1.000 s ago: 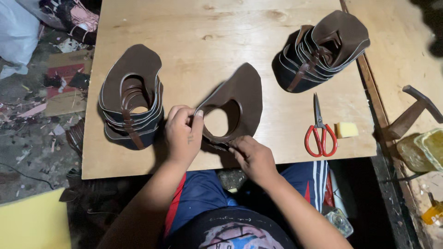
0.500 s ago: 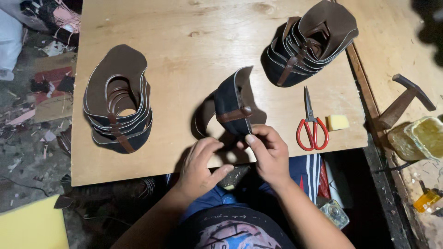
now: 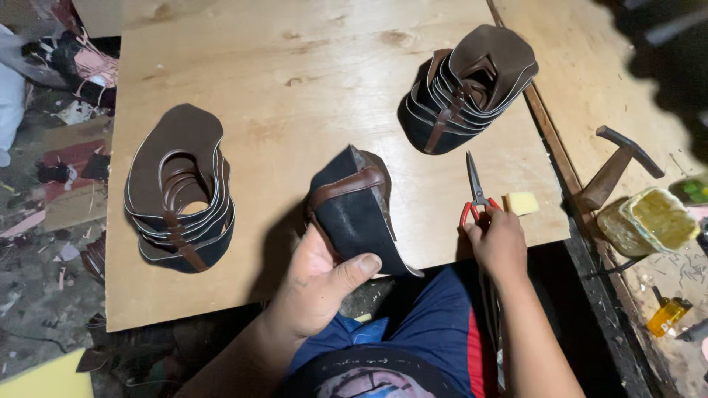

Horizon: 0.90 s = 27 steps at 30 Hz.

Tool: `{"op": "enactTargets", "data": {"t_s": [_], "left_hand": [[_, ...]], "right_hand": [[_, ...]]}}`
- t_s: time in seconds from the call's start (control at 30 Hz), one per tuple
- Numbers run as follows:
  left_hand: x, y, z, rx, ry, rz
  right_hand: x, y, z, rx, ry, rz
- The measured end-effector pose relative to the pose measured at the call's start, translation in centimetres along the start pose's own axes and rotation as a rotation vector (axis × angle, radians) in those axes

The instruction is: The person holds a brown shoe upper, inserts a strip of foam padding into it and folds the material over, then sets it on the workbench. They pick up red-handled scissors and trim excess material from the edge of the upper, cutting small pieces off and placing the trimmed upper with a stack of finished uppers on the bench.

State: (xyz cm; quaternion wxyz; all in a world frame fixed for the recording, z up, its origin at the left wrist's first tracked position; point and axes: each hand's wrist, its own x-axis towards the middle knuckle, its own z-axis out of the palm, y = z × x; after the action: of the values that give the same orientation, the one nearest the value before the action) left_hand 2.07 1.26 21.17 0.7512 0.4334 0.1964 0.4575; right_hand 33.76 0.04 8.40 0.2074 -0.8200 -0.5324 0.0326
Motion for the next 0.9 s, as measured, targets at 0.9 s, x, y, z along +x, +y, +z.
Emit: {"op": "enactTargets", "data": {"t_s": [0.9], "left_hand": [[1.1, -2.8, -0.5, -0.122, 0.218, 0.011]], "right_hand": [[-12.6, -6.7, -3.5, 1.490, -0.875, 0.067]]}}
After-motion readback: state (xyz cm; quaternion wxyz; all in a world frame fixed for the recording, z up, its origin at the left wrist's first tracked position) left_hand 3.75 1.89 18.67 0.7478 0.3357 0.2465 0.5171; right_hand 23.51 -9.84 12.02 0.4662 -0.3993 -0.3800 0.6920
